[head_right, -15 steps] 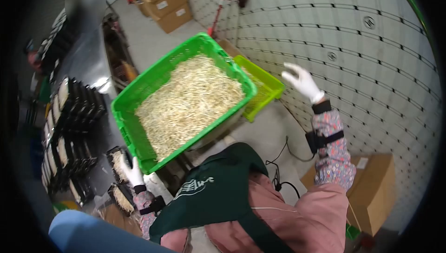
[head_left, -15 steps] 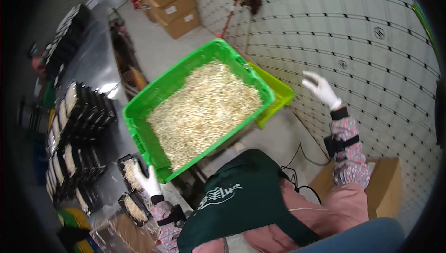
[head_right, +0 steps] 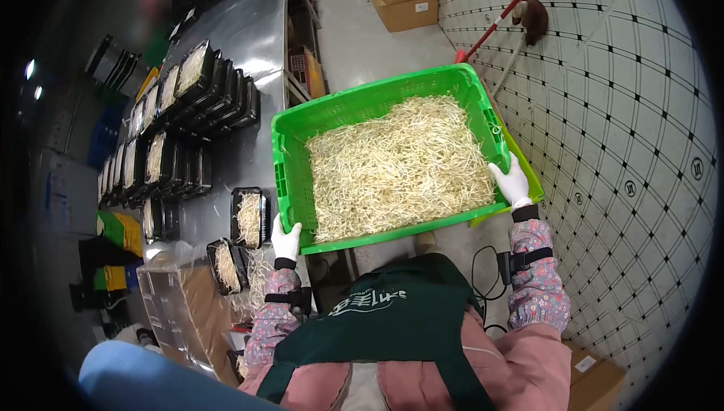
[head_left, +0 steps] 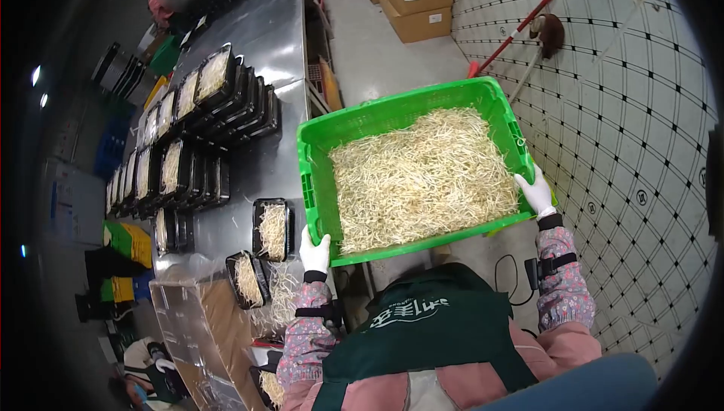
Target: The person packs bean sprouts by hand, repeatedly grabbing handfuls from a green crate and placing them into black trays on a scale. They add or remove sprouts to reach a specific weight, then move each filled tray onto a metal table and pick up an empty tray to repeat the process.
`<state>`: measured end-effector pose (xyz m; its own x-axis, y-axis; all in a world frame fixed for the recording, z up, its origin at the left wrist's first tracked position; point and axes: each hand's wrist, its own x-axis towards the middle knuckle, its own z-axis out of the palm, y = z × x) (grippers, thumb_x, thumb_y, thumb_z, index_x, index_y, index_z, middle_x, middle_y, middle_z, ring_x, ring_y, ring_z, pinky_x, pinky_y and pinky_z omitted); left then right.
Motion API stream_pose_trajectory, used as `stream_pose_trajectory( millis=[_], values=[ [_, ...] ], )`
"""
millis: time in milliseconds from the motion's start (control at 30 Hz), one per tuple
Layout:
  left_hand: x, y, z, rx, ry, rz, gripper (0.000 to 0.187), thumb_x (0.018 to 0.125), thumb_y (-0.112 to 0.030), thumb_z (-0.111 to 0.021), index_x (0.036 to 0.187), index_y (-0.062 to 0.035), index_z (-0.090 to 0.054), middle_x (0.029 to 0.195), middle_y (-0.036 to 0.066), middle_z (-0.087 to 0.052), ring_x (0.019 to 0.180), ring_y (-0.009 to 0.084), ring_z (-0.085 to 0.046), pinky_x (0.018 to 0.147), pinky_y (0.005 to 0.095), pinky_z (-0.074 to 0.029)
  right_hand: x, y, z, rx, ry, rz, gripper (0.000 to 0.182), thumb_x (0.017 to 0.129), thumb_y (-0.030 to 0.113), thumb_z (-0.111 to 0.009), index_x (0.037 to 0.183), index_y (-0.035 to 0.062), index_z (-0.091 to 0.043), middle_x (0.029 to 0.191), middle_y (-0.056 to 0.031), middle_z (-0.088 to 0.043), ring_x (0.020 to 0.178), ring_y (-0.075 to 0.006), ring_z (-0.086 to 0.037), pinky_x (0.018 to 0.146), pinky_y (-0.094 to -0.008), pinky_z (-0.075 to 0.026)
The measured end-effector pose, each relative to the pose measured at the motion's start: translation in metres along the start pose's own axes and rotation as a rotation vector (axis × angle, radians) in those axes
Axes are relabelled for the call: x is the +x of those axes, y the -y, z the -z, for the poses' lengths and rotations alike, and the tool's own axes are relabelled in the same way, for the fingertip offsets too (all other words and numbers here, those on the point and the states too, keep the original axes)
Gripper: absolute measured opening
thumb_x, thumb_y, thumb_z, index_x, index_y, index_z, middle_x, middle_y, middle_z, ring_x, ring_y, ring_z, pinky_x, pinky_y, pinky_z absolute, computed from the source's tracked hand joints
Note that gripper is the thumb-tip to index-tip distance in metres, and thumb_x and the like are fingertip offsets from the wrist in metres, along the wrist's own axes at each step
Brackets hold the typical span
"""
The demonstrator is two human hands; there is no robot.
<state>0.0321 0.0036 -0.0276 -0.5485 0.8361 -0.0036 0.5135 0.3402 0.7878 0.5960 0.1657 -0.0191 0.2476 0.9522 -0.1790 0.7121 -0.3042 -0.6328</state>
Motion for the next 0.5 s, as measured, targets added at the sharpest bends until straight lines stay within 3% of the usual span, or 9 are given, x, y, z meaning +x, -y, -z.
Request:
stream_pose_trajectory(
  millis=[133,200,267,300,333,400,433,467,500],
  values=[
    [-0.006,0.002,-0.003,-0.039,0.018,0.006,0.058,0.08,-0.008,-0.073,0.132,-0.0012,-0.05,0.117,0.016,-0.066,0.105,0.0244,-0.064,0.091,0.034,-0.049,-0.011,0.012,0.011,-0.026,-0.01,0.004,0.083,0.082,0.051,-0.07,0.144,0.005,-0.04,0.123,-0.0221,-0.063,0.112,-0.0367,-0.062,0.096,-0.0404,-0.047],
    [-0.003,0.005,-0.002,-0.051,0.008,0.003,0.059,0.08,-0.01,-0.074,0.133,-0.0011,-0.049,0.115,0.016,-0.066,0.102,0.0255,-0.065,0.091,0.0347,-0.049,-0.014,0.014,0.008,-0.016,0.046,-0.029,0.089,0.081,0.052,-0.07,0.148,0.0057,-0.034,0.131,-0.0244,-0.057,0.119,-0.0378,-0.057,0.099,-0.0411,-0.045],
    [-0.002,0.002,-0.001,-0.02,0.023,0.056,0.063,0.078,-0.01,-0.075,0.134,-0.0007,-0.048,0.118,0.017,-0.065,0.106,0.0275,-0.064,0.093,0.0365,-0.048,-0.01,0.0,-0.002,-0.144,-0.052,0.034,0.097,0.081,0.055,-0.069,0.152,0.0063,-0.023,0.143,-0.0264,-0.044,0.128,-0.0406,-0.048,0.105,-0.0412,-0.04],
    [0.002,-0.003,0.001,0.007,0.047,0.102,0.067,0.077,-0.011,-0.077,0.136,-0.0003,-0.047,0.121,0.018,-0.063,0.109,0.0295,-0.062,0.095,0.0383,-0.047,-0.014,0.026,0.012,-0.047,0.084,-0.072,0.103,0.081,0.055,-0.07,0.154,0.0052,-0.016,0.154,-0.0272,-0.026,0.139,-0.0423,-0.033,0.112,-0.0432,-0.031],
    [0.002,-0.024,0.007,0.012,0.045,0.101,0.067,0.077,-0.011,-0.077,0.136,-0.0003,-0.047,0.121,0.018,-0.063,0.109,0.0295,-0.062,0.095,0.0383,-0.047,-0.012,0.029,0.007,-0.042,0.087,-0.072,0.103,0.081,0.055,-0.07,0.154,0.0052,-0.016,0.154,-0.0272,-0.026,0.139,-0.0423,-0.033,0.112,-0.0432,-0.031],
    [-0.006,-0.067,0.018,0.345,-0.037,-0.112,0.076,0.074,-0.007,-0.077,0.141,0.0011,-0.041,0.131,0.021,-0.054,0.121,0.0309,-0.052,0.104,0.0386,-0.04,-0.012,0.028,0.003,-0.253,-0.061,0.198,0.104,0.079,0.05,-0.073,0.153,0.003,-0.017,0.156,-0.0266,-0.02,0.144,-0.0414,-0.023,0.116,-0.0458,-0.023],
    [-0.005,-0.077,0.018,0.318,-0.068,-0.213,0.087,0.071,-0.013,-0.08,0.145,-0.0005,-0.037,0.139,0.023,-0.047,0.13,0.0358,-0.044,0.11,0.0415,-0.034,-0.013,0.057,0.007,-0.283,-0.107,0.335,0.105,0.077,0.044,-0.077,0.153,0.0013,-0.017,0.157,-0.0262,-0.017,0.146,-0.0405,-0.016,0.117,-0.0483,-0.017],
    [-0.003,-0.093,0.016,0.316,-0.073,-0.207,0.087,0.071,-0.013,-0.08,0.145,-0.0005,-0.037,0.139,0.023,-0.047,0.13,0.0358,-0.044,0.11,0.0415,-0.034,-0.011,0.087,0.008,-0.261,-0.122,0.467,0.103,0.077,0.039,-0.078,0.152,0.0001,-0.019,0.157,-0.0262,-0.018,0.146,-0.0407,-0.018,0.117,-0.0482,-0.018],
    [-0.004,-0.112,0.009,0.305,0.111,-0.331,0.088,0.07,-0.014,-0.081,0.145,-0.001,-0.036,0.141,0.023,-0.046,0.131,0.0354,-0.043,0.111,0.041,-0.034,-0.008,0.113,0.008,-0.213,-0.032,0.586,0.101,0.077,0.035,-0.078,0.151,-0.0015,-0.021,0.156,-0.027,-0.019,0.146,-0.0417,-0.018,0.118,-0.0472,-0.018]
  ],
)
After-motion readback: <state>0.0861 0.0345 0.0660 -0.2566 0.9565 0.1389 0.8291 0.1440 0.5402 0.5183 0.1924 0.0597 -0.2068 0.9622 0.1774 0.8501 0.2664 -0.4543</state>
